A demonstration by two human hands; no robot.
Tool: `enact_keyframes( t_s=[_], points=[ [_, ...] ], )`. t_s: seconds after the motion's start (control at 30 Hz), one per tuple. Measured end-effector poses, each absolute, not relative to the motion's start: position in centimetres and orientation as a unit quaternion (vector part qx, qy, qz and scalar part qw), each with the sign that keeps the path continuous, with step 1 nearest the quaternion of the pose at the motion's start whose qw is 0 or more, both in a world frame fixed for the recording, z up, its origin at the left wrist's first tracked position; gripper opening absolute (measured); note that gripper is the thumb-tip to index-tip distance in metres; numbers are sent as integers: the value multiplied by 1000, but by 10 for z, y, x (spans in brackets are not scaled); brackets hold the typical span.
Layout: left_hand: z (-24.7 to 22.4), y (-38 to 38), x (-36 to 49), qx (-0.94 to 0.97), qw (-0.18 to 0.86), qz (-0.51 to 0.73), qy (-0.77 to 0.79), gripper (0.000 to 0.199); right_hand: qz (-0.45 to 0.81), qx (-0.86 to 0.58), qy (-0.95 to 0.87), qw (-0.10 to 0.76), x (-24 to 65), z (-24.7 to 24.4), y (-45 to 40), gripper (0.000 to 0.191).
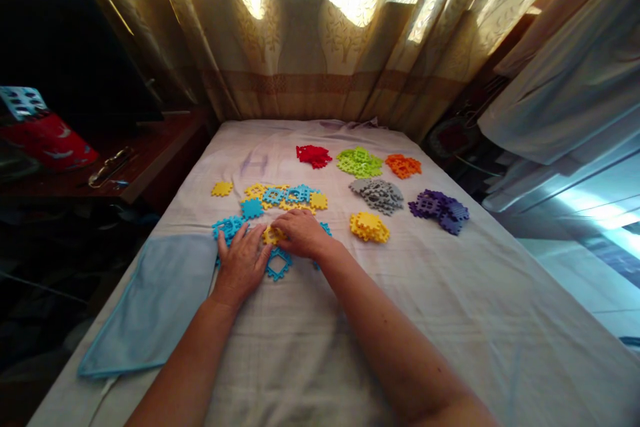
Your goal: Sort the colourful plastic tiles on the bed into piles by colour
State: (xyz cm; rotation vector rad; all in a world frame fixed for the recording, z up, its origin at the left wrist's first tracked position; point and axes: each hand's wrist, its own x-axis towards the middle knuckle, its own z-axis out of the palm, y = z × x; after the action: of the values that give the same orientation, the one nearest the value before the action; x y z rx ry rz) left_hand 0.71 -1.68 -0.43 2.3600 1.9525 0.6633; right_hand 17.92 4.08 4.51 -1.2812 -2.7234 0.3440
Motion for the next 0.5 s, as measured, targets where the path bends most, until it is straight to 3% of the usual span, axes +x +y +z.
enact_keyframes(
  t_s=[0.17, 0.33, 0.5],
  points=[
    [-5, -16, 6, 742, -3, 231, 630, 45, 98, -463, -875, 99, 196, 52, 42, 48],
    [-7, -14, 3, 752, -14, 244, 613, 42, 93, -598, -774, 187, 280, 71, 39, 41],
    [-6, -15, 4, 757, -14, 252, 603, 40, 118, -758, -625, 141, 359, 68, 34, 42]
  ],
)
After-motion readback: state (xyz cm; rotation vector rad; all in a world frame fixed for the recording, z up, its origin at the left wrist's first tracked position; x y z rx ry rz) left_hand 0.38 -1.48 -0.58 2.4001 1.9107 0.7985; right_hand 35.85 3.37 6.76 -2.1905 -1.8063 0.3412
